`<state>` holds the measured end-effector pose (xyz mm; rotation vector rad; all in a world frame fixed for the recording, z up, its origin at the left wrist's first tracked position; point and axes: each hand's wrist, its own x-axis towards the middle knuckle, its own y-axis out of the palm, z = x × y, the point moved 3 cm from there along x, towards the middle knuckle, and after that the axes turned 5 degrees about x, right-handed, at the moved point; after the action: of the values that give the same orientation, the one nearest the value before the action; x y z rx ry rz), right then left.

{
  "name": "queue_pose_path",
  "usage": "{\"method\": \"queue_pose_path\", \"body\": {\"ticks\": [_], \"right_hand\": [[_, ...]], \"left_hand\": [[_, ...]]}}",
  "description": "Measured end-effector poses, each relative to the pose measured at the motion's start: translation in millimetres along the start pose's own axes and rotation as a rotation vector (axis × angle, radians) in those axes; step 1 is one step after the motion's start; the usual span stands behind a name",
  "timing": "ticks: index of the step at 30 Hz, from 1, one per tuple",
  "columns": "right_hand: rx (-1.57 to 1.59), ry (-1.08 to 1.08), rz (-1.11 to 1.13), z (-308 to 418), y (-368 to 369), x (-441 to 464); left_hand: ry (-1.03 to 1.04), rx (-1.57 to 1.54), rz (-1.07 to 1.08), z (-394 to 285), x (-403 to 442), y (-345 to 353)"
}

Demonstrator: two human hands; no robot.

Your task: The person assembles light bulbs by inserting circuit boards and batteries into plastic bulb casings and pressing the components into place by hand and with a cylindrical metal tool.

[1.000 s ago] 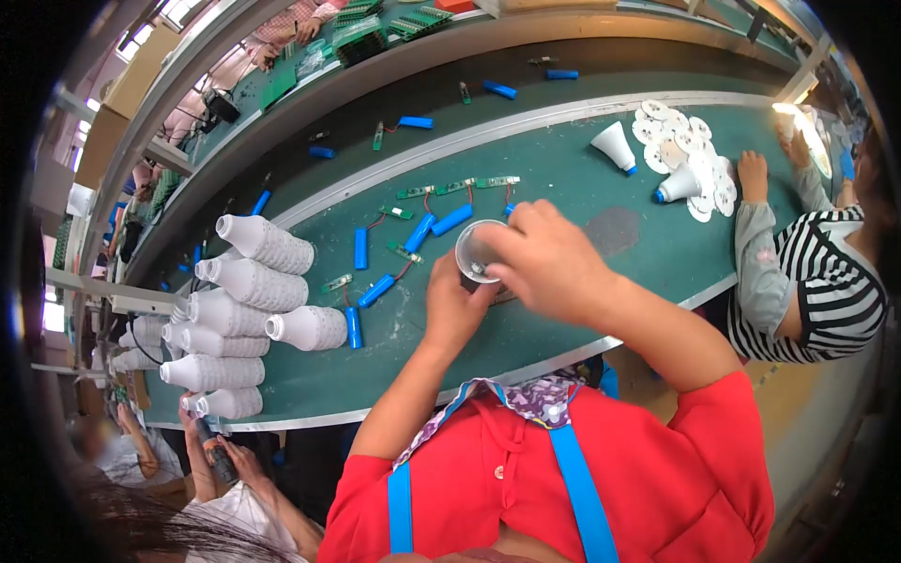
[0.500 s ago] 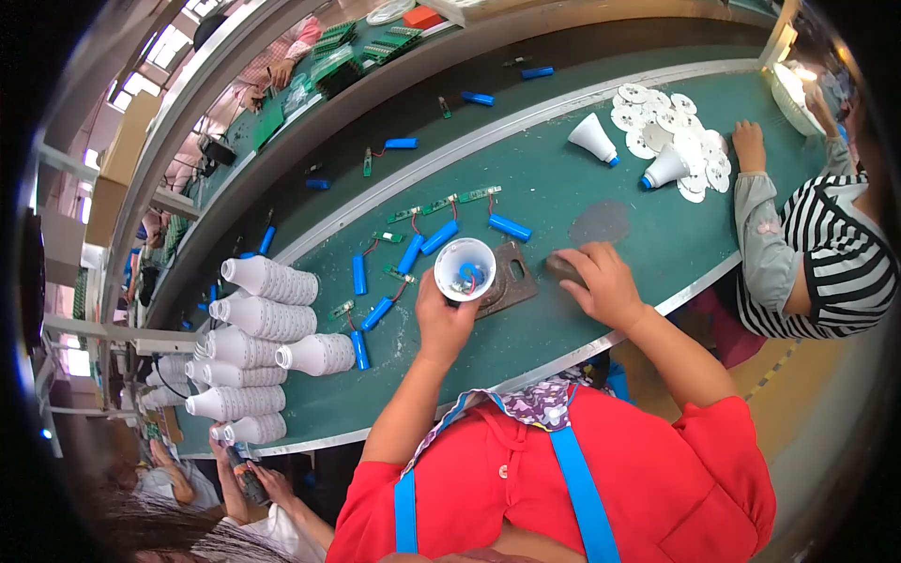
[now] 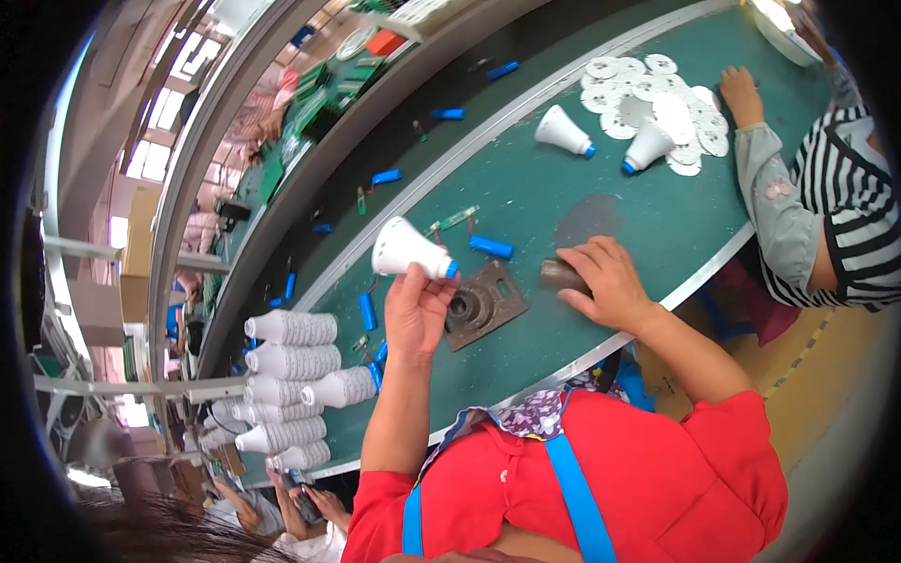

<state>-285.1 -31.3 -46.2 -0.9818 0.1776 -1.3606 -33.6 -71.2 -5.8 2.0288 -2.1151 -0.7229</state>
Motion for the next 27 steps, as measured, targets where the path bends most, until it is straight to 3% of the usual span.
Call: {"method": "queue_pose_path", "body": {"ticks": [4,6,9,12,13,15,19,21,24,27], "right_hand": [[0.128,0.095,-0.068,-24.7,-12.6,-0.9],[0.16,0.166,-0.101,-35.3,-19.7,0.4],[0.141,0.187,-0.167,-46.6,-33.8,3.9],[0.156,0.244,-0.188,-57.7,-41.9,7.8],[0.163,0.266,-0.208,-61.0,-44.4,9.0],[0.179,0.307,-0.246,-67.9,-50.2,14.9],[0.035,0.112,-0.369,-70.6,-79.5,61.9],[-0.009,-0.003,-0.394,-69.4,-90.0,108.9],[-0.13,-0.138,-0.368,-104.6,-71.8,189.6],[-0.301,-0.016,-0.151,-144.8,-23.3,264.6]], "left_hand": [[-0.183,0.467,0.101,37.5,44.9,52.4],[-0.038,0.708,0.256,62.2,69.1,77.1],[-0.041,1.051,0.36,88.8,103.0,111.1],[0.238,1.063,0.288,109.3,134.3,139.0],[0.399,1.2,0.223,105.3,138.2,152.2],[0.348,1.185,0.2,102.0,137.3,163.4],[0.369,1.024,0.149,103.9,138.6,151.6],[0.297,0.993,0.226,100.4,133.3,138.7],[0.205,0.948,0.325,85.9,113.6,119.4],[0.151,1.038,0.428,59.1,83.8,102.7]]}}
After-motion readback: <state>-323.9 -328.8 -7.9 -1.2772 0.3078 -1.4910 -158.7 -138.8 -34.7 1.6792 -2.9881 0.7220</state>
